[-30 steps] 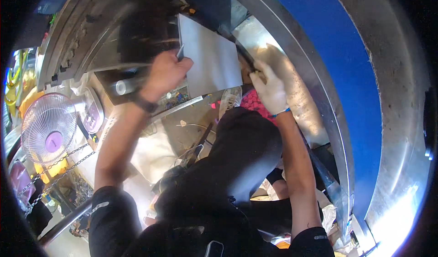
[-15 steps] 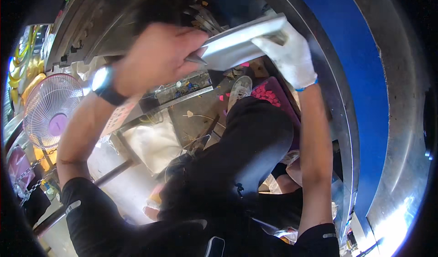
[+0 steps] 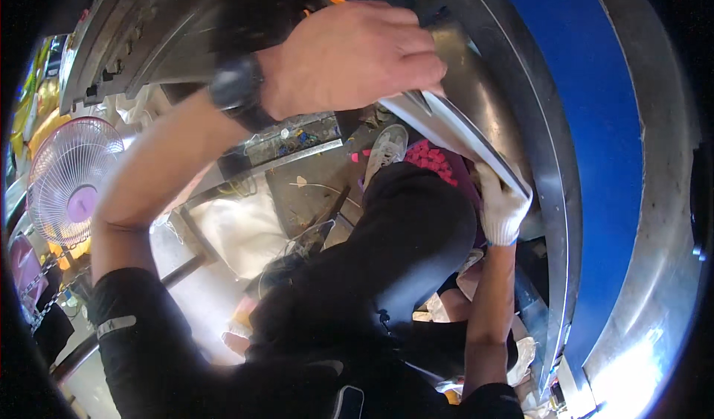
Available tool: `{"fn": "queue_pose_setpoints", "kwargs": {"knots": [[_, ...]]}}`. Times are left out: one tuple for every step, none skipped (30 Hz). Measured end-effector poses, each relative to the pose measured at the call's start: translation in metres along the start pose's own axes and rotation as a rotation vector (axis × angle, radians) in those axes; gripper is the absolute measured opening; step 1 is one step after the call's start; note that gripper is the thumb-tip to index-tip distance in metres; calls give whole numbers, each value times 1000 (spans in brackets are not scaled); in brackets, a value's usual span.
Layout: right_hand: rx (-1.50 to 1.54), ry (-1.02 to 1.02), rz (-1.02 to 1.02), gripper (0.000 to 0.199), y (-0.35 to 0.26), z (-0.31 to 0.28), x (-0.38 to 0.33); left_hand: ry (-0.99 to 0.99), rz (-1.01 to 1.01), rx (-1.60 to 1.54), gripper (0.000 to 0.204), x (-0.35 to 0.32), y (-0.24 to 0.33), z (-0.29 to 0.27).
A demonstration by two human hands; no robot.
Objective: Operating an injection molding machine and handling manufactured plastic parts.
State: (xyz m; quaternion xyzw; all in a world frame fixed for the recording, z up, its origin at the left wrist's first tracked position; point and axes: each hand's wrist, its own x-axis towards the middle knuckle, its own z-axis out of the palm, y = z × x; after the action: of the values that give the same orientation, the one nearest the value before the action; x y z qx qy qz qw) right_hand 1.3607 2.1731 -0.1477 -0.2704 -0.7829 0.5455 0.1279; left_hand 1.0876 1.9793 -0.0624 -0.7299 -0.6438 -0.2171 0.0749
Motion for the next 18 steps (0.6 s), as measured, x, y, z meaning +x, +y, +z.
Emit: {"fn": "queue_pose_setpoints", "kwargs": {"knots": [[-101, 57, -67, 24, 2, -7, -6, 104, -43, 34, 25, 0, 1, 1], [-98, 70, -25, 24, 1, -12, -12, 138, -165, 16, 24, -10, 0, 5], [-92, 86, 15, 25, -1, -16, -16, 212, -267, 17, 21, -21, -5, 13], [-187, 170, -25, 23, 7, -16, -18, 288, -369, 17, 19, -32, -10, 22], [-133, 202, 0, 22, 21, -24, -27, 253, -532, -28, 15, -43, -8, 34], [-65, 226, 20, 21, 34, -29, -33, 277, -653, -103, 16, -52, -7, 52], [-41, 306, -21, 22, 37, -29, -35, 305, -770, -184, 18, -60, -5, 78], [-15, 357, -36, 24, 38, -27, -34, 245, -930, -270, 26, -68, -4, 104], [2, 410, -51, 27, 36, -27, -35, 187, -1088, -367, 33, -76, 0, 134], [6, 431, -8, 30, 42, -19, -34, 115, -1132, -326, 38, -96, 3, 164], [-43, 441, -21, 32, 47, -18, -36, 58, -1160, -312, 44, -108, 5, 199], [-93, 453, -29, 33, 54, -19, -42, -17, -1223, -404, 48, -112, 9, 225], [-111, 394, -38, 31, 60, -25, -47, -91, -1278, -501, 52, -112, 13, 250], [-109, 361, -64, 33, 56, -23, -48, -84, -1256, -553, 50, -117, 17, 275], [-100, 319, -89, 35, 54, -17, -48, -78, -1243, -598, 49, -127, 21, 303], [-165, 350, -86, 37, 61, -15, -51, -146, -1157, -436, 43, -138, 21, 340], [-159, 341, -88, 38, 67, -17, -55, -139, -1195, -441, 42, -140, 25, 369], [-152, 334, -90, 39, 74, -19, -57, -132, -1231, -445, 41, -140, 26, 396]]}}
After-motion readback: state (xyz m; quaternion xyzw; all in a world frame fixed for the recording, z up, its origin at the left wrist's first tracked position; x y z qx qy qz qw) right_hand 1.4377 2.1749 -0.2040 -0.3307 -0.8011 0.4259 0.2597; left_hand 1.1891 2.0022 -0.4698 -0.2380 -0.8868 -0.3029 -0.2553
